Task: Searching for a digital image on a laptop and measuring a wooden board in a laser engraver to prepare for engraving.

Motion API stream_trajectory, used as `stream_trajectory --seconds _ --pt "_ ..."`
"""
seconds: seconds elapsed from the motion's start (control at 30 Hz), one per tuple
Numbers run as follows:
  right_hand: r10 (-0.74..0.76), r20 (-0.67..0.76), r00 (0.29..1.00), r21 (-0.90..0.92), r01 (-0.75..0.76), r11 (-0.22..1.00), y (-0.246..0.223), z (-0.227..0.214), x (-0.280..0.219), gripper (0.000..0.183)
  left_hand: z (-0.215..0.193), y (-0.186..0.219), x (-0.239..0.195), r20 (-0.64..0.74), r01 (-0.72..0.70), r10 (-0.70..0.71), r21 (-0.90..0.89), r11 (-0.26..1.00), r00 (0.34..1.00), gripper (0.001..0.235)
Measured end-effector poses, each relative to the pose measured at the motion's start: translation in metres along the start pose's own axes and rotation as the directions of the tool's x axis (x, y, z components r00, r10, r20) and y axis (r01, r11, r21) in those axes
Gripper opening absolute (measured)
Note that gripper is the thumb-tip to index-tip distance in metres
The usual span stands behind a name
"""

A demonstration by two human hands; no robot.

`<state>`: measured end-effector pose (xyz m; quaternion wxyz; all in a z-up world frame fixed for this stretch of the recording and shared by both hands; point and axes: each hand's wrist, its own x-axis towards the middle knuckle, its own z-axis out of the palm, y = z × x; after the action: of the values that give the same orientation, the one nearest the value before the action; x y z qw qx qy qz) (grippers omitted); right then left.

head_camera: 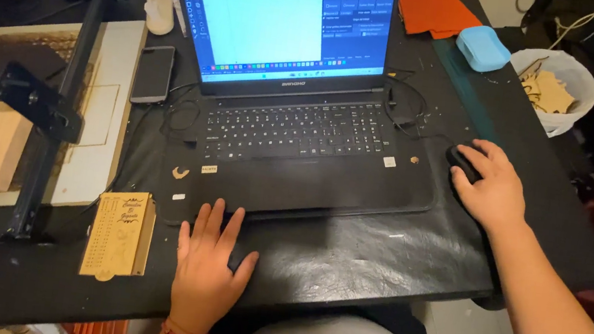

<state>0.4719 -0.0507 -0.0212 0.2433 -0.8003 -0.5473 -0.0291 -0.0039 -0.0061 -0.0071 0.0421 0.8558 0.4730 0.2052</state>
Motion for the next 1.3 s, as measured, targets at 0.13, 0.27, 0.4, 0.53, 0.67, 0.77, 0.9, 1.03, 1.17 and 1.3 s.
stream_trajectory --seconds 0.13,0.27,0.4,0.53,0.67,0.77,0.9,1.03,1.17,1.3 --pt "0.006 -0.022 1.0 -0.027 -0.007 1.0 -0.005 -0.001 -0.001 0.043 -0.002 0.0 -0.003 0.016 0.015 -0.015 -0.02 1.0 1.0 0.066" --pt "-0.018 -0.093 0.996 -0.043 0.014 0.999 0.006 0.006 0.001 0.042 0.002 -0.003 -0.003 -0.011 0.007 -0.007 -0.032 0.999 1.0 0.066" --pt "0.019 -0.04 0.999 -0.007 -0.019 1.0 -0.006 -0.004 0.001 0.042 0.004 -0.003 -0.002 -0.03 -0.003 0.001 -0.047 0.999 1.0 0.064" --pt "-0.036 -0.026 0.999 -0.027 0.036 0.999 -0.001 -0.002 -0.003 0.041 0.005 -0.005 -0.004 0.004 0.015 -0.015 -0.054 0.998 1.0 0.065" --pt "-0.204 -0.131 0.97 -0.097 0.192 0.977 0.013 0.008 0.001 0.04 0.006 -0.007 -0.005 -0.019 -0.005 0.003 -0.086 0.996 1.0 0.063" --pt "-0.27 -0.15 0.951 -0.103 0.257 0.961 0.027 0.016 -0.001 0.04 0.005 -0.005 -0.007 -0.064 -0.018 0.013 -0.083 0.996 0.998 0.063" --pt "-0.297 -0.165 0.941 -0.062 0.291 0.955 0.022 0.014 -0.004 0.04 0.005 -0.006 -0.008 -0.131 -0.046 0.042 -0.033 0.998 0.991 0.062" --pt "-0.197 -0.087 0.977 -0.029 0.195 0.98 0.018 0.011 0.003 0.042 0.002 -0.007 -0.004 -0.161 -0.071 0.065 -0.036 0.997 0.985 0.069" --pt "-0.08 0.006 0.997 0.008 0.08 0.997 0.003 0.001 -0.003 0.046 0.003 -0.006 -0.008 -0.167 -0.081 0.072 -0.051 0.995 0.983 0.066" --pt "-0.012 0.028 1.0 0.031 0.011 0.999 -0.006 -0.003 -0.002 0.046 0.004 -0.006 -0.008 -0.148 -0.066 0.059 -0.047 0.997 0.987 0.067"
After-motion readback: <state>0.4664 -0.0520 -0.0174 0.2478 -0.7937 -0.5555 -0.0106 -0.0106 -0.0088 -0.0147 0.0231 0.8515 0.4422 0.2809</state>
